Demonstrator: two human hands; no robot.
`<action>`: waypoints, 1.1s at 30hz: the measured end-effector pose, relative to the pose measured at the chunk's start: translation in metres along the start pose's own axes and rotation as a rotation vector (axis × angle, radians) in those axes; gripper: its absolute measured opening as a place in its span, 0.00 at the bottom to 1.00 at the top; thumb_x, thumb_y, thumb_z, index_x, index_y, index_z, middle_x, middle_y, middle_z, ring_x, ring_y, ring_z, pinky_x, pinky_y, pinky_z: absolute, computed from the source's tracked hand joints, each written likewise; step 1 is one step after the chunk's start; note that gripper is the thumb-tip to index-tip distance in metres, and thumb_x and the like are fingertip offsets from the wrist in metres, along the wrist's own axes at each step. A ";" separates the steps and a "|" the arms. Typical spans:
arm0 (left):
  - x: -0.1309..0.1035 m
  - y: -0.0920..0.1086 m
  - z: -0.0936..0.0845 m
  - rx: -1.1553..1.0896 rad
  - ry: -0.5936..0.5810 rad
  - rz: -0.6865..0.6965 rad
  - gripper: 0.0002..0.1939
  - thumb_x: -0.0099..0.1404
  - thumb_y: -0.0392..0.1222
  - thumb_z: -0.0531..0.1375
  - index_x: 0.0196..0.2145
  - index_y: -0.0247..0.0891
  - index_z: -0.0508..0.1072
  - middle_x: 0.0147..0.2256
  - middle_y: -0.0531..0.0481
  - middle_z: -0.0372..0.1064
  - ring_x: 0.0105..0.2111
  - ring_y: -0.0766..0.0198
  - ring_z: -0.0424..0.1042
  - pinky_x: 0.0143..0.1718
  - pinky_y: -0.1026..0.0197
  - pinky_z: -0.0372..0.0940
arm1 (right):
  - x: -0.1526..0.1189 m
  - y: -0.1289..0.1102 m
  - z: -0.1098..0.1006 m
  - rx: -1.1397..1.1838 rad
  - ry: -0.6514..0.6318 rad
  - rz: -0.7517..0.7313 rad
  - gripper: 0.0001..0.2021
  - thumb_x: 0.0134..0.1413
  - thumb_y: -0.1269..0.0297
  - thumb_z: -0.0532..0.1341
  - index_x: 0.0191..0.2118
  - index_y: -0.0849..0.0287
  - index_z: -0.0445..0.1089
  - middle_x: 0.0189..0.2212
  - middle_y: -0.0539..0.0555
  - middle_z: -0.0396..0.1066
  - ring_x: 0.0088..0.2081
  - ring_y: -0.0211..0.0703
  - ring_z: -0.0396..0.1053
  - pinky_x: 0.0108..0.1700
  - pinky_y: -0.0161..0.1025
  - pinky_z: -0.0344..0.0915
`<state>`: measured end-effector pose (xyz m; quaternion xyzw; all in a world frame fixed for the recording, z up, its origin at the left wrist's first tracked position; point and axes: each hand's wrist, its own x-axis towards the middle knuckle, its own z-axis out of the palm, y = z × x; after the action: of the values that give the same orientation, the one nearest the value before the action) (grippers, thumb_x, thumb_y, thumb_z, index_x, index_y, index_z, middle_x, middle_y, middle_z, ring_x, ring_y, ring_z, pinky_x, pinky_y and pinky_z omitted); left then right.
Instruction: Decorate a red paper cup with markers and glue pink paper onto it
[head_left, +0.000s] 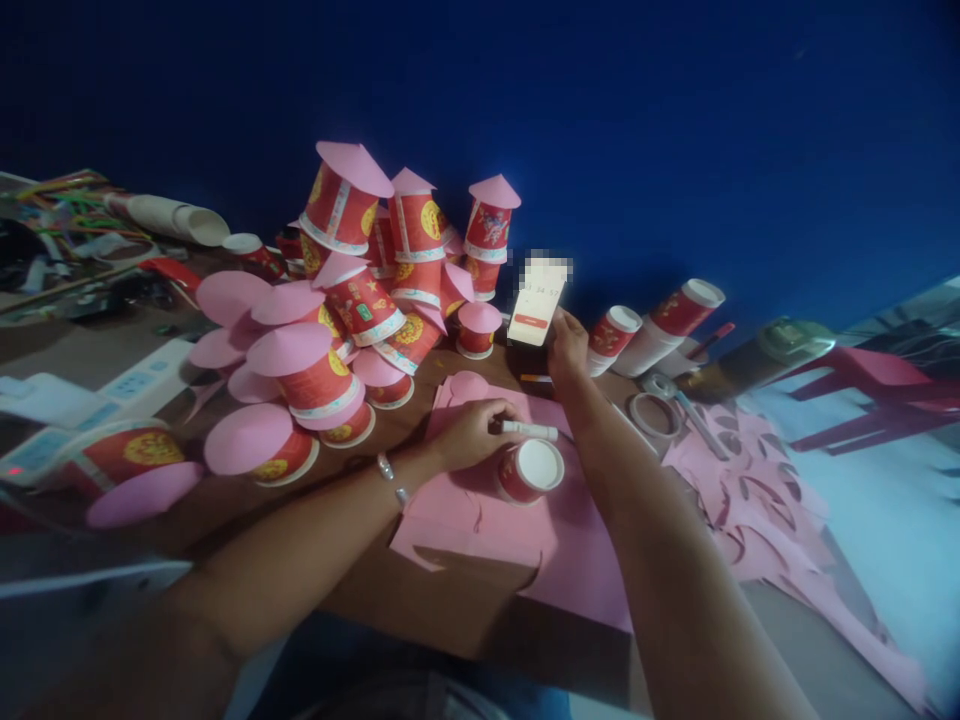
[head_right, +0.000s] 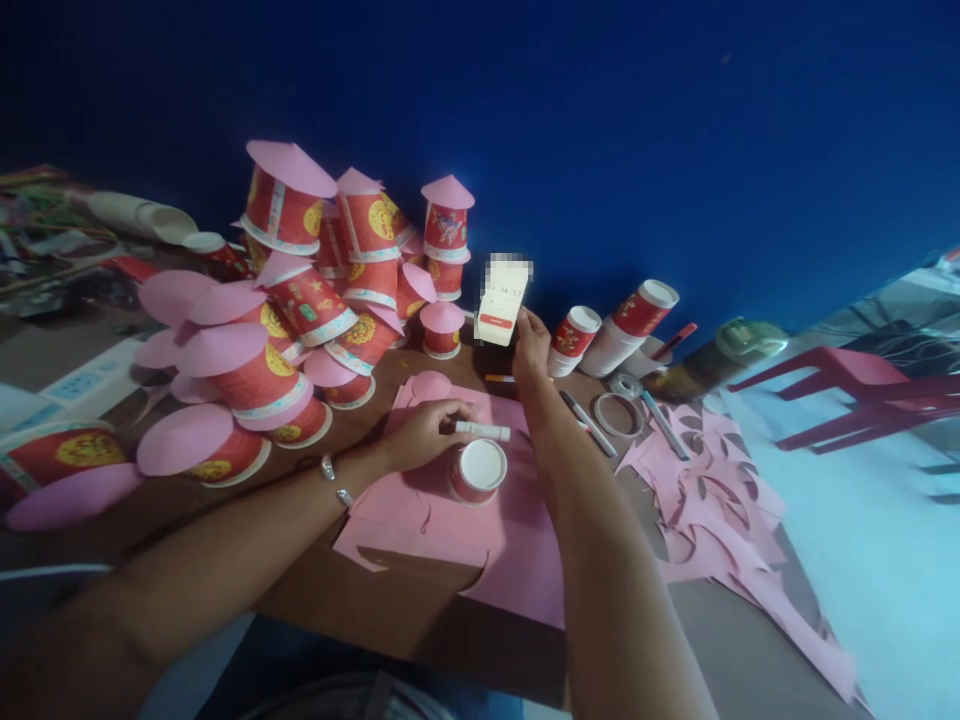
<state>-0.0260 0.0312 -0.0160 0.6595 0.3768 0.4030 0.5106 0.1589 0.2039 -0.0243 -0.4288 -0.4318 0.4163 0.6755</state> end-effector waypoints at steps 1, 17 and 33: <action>0.000 0.000 0.000 0.008 -0.002 -0.002 0.07 0.63 0.42 0.70 0.38 0.37 0.80 0.40 0.48 0.81 0.40 0.59 0.77 0.44 0.59 0.69 | -0.003 -0.005 0.002 0.011 -0.002 -0.001 0.18 0.56 0.46 0.69 0.43 0.55 0.79 0.42 0.55 0.85 0.48 0.54 0.82 0.56 0.56 0.80; 0.000 -0.005 -0.001 0.021 -0.022 -0.027 0.07 0.60 0.42 0.67 0.35 0.37 0.76 0.32 0.52 0.74 0.33 0.64 0.68 0.35 0.62 0.62 | -0.122 -0.127 0.020 0.029 -0.169 -0.049 0.17 0.61 0.42 0.71 0.45 0.50 0.81 0.30 0.49 0.77 0.32 0.45 0.75 0.33 0.43 0.75; 0.002 0.001 -0.001 0.125 -0.031 -0.068 0.07 0.56 0.43 0.65 0.31 0.38 0.73 0.28 0.55 0.67 0.30 0.64 0.63 0.31 0.63 0.55 | -0.143 -0.138 0.018 0.016 -0.205 -0.044 0.14 0.64 0.44 0.71 0.38 0.48 0.81 0.25 0.46 0.72 0.24 0.39 0.65 0.25 0.38 0.64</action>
<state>-0.0258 0.0333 -0.0145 0.6832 0.4154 0.3507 0.4875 0.1280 0.0353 0.0772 -0.3689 -0.5046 0.4467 0.6401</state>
